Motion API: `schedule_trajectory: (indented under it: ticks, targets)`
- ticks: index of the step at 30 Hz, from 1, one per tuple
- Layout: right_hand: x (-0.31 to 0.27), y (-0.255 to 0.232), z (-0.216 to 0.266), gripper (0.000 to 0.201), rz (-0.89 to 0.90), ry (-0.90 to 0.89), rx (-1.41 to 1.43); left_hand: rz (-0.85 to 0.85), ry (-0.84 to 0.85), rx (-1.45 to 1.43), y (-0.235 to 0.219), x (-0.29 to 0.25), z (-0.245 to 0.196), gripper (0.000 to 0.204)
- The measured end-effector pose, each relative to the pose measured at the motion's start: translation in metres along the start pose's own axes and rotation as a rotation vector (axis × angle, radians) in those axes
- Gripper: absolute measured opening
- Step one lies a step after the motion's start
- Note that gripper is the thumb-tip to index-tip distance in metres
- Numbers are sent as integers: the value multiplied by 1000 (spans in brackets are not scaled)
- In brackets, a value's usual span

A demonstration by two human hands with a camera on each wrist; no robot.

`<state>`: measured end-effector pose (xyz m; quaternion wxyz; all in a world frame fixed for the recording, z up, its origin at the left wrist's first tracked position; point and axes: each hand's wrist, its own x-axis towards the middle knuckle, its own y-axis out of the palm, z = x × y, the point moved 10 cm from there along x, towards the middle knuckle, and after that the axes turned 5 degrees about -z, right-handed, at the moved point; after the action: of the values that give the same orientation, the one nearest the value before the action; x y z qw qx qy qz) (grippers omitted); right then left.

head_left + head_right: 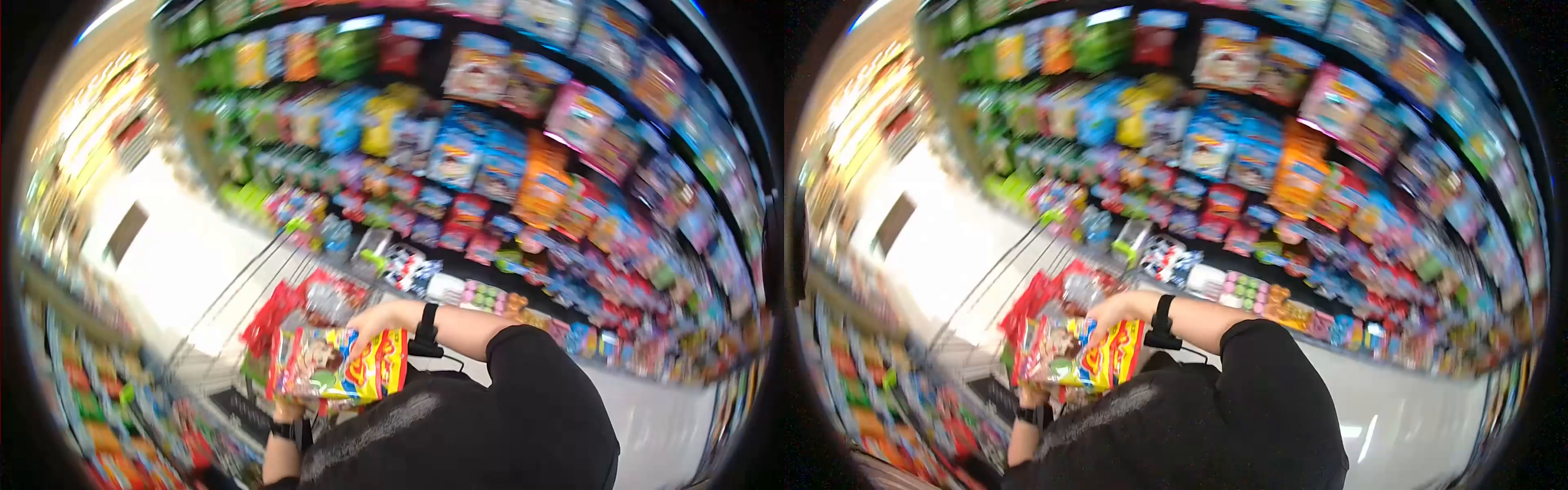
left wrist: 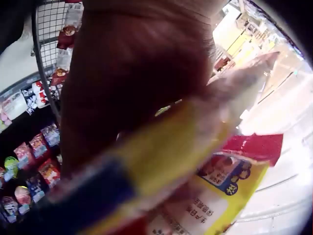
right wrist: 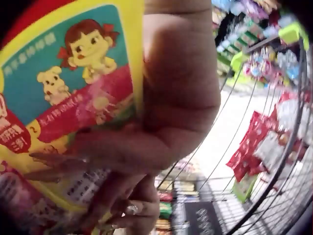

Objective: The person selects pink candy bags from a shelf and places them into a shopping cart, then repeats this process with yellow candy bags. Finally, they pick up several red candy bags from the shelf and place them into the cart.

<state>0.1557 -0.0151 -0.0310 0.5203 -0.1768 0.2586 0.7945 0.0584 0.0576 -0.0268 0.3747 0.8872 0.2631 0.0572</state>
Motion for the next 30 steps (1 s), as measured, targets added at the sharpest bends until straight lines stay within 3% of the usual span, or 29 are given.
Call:
schedule_trajectory:
  ticks: [1,5,7,9,11,13,16,19,21,23,24,25,26,27,28,29,30]
  targets:
    - [-5,-12,-14,31,-89,1,-68,27,-26,9,13,2,3,60]
    - [-44,-23,-45,36,-169,-21,48,71,-127,40,28,10,22,56]
    - [-70,-38,-61,43,-302,19,-291,-143,-424,76,-12,27,69,50]
    - [-84,-42,-80,48,-398,34,-316,-119,-505,198,-15,37,94,44]
    - [-101,-49,-88,51,-596,25,-453,73,-642,283,3,27,119,36]
    - [-115,-44,-99,62,-593,20,-505,-37,-716,286,23,23,135,30]
    - [-145,-54,-118,65,-750,-21,-514,34,-878,330,45,14,166,31]
    - [-196,-55,-124,59,-813,-56,-440,63,-902,409,40,18,200,33]
    - [-217,-64,-148,55,-730,-250,28,42,-888,339,55,9,219,34]
    - [-276,-40,-134,55,-737,-245,366,155,-753,204,103,-2,221,32]
    - [-292,-37,-133,65,-652,-482,489,68,-767,235,81,-5,239,36]
    - [-309,-35,-139,74,-553,-713,624,63,-705,368,100,-12,233,36]
    - [-320,-30,-154,80,-403,-807,841,35,-636,340,132,-23,227,38]
    - [-329,-23,-170,87,-247,-888,1067,78,-598,386,117,-15,244,38]
    - [-348,-5,-174,90,-169,-993,1091,122,-538,202,172,-29,233,40]
    - [-365,13,-177,94,-97,-1095,1118,65,-631,173,168,-35,245,41]
    - [-362,24,-195,94,-74,-1062,1158,79,-608,76,159,-25,267,41]
